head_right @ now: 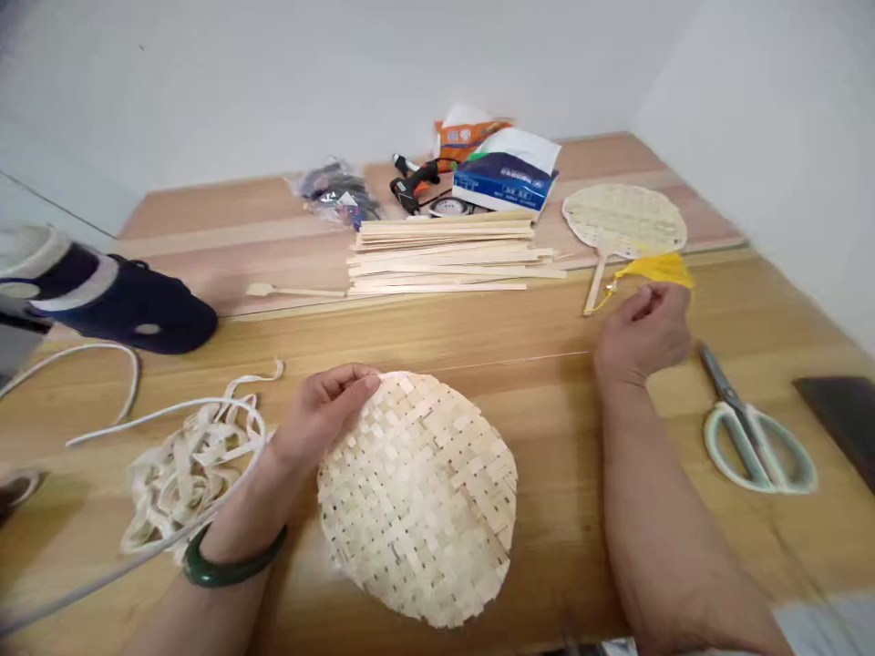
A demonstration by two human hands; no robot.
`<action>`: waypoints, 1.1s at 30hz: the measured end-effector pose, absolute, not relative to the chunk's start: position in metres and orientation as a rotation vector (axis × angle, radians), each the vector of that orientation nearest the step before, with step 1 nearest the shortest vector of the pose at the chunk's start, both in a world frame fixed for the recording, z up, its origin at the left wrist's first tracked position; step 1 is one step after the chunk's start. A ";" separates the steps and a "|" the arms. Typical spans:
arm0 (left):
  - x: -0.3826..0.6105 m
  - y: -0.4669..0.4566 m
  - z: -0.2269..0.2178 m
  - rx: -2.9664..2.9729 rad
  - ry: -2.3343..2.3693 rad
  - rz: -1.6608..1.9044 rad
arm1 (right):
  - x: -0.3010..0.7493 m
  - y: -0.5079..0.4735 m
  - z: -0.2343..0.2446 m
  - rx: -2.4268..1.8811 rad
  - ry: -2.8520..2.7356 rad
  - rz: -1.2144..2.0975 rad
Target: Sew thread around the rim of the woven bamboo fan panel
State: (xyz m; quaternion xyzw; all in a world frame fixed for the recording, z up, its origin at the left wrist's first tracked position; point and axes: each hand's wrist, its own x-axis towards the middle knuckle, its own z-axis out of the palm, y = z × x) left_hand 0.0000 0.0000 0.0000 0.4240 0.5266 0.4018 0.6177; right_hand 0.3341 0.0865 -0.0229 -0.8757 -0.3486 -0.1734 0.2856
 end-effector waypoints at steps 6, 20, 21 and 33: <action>0.002 -0.002 0.007 0.934 1.153 0.925 | 0.332 0.082 -0.027 -2.349 -0.959 -0.485; 0.007 -0.003 0.011 1.075 1.186 0.733 | 0.246 0.054 0.000 -1.246 -1.103 1.308; 0.008 -0.003 0.011 1.073 1.196 0.728 | 0.238 0.049 0.001 -1.160 -1.120 1.487; 0.009 -0.003 0.008 1.059 1.233 0.760 | 0.228 0.039 0.004 -1.068 -1.344 1.993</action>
